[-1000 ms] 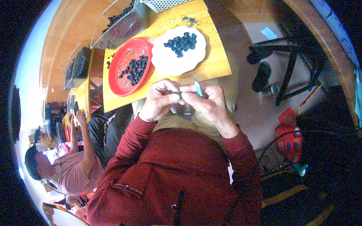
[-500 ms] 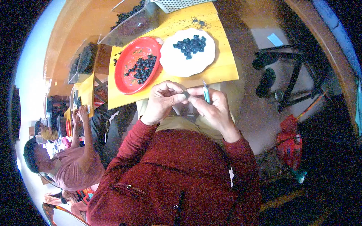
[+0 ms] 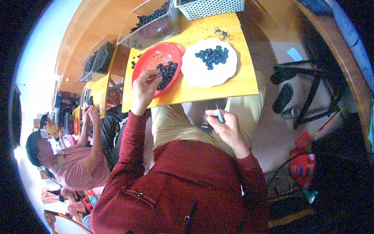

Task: Sorting and cleaning small berries or round parts on a table.

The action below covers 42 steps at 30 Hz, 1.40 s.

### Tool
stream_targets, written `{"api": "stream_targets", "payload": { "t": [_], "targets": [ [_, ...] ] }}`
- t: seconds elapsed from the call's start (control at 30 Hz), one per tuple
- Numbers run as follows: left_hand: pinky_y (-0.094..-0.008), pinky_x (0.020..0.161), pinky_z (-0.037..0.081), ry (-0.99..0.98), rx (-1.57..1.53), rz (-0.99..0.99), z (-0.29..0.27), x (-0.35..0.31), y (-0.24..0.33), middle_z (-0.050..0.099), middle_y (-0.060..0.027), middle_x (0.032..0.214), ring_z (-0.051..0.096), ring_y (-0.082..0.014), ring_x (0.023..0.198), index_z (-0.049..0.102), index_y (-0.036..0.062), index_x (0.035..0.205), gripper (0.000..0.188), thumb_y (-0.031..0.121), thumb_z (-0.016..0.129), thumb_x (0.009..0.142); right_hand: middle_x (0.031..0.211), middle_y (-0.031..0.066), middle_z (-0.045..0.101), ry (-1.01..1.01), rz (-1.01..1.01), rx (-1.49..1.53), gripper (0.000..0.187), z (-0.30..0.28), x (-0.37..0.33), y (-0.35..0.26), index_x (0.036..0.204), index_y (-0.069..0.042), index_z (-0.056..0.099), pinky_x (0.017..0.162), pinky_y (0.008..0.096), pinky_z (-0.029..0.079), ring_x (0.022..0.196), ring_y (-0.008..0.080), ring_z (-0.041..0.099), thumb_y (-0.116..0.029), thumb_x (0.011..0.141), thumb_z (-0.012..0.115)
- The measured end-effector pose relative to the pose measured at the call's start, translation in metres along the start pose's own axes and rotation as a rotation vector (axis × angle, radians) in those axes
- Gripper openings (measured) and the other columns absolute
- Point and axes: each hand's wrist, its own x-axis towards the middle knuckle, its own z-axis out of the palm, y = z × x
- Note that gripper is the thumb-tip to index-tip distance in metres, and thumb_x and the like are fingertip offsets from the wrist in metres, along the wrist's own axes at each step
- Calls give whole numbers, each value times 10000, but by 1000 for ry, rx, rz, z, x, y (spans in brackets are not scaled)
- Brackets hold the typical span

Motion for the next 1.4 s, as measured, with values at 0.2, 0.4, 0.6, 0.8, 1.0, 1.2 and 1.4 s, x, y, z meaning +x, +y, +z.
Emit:
{"api": "stream_targets", "payload": {
  "t": [0.2,0.4,0.6,0.8,1.0,1.2,1.4],
  "targets": [
    [-295,711,546,-84,60,141,14,4,17,700,-123,882,685,-188,763,703,3,973,180,51,742,804,678,-47,566,5,79,92,222,-6,4,19,1111,9,678,455,186,317,529,9,434,-98,917,664],
    [-358,780,545,-241,126,353,63,17,41,698,-150,954,693,-289,875,707,21,997,227,71,730,777,662,-50,553,31,89,121,222,-12,7,28,1107,1,678,427,181,294,498,8,415,-102,911,686],
    [-432,808,537,-326,299,502,102,33,64,678,-140,973,664,-327,925,721,77,1023,243,183,698,806,641,-58,535,51,57,155,226,-18,5,33,1116,-1,677,429,187,302,493,8,417,-108,917,681],
    [-439,762,537,-373,373,501,109,38,70,652,-140,898,665,-331,857,723,67,966,201,177,679,803,657,-59,540,75,57,156,233,-19,2,27,1127,0,674,449,190,320,513,9,429,-117,926,667],
    [-431,741,525,-417,294,529,110,40,59,634,-144,887,655,-330,831,697,46,958,175,140,679,812,673,-58,553,74,62,172,226,-21,3,27,1130,-6,675,456,189,321,525,8,429,-114,932,656],
    [-406,741,531,-435,273,491,109,35,56,642,-155,883,663,-337,814,692,40,958,152,107,665,823,678,-60,553,76,43,158,217,-21,4,29,1126,-15,680,459,194,321,527,8,428,-115,935,653],
    [-317,732,537,-446,-11,321,98,22,69,684,-97,907,672,-203,797,688,14,979,148,71,713,844,714,-43,578,102,20,162,228,-22,3,31,1124,10,666,423,170,301,502,-4,416,-92,921,667]
  ]
}}
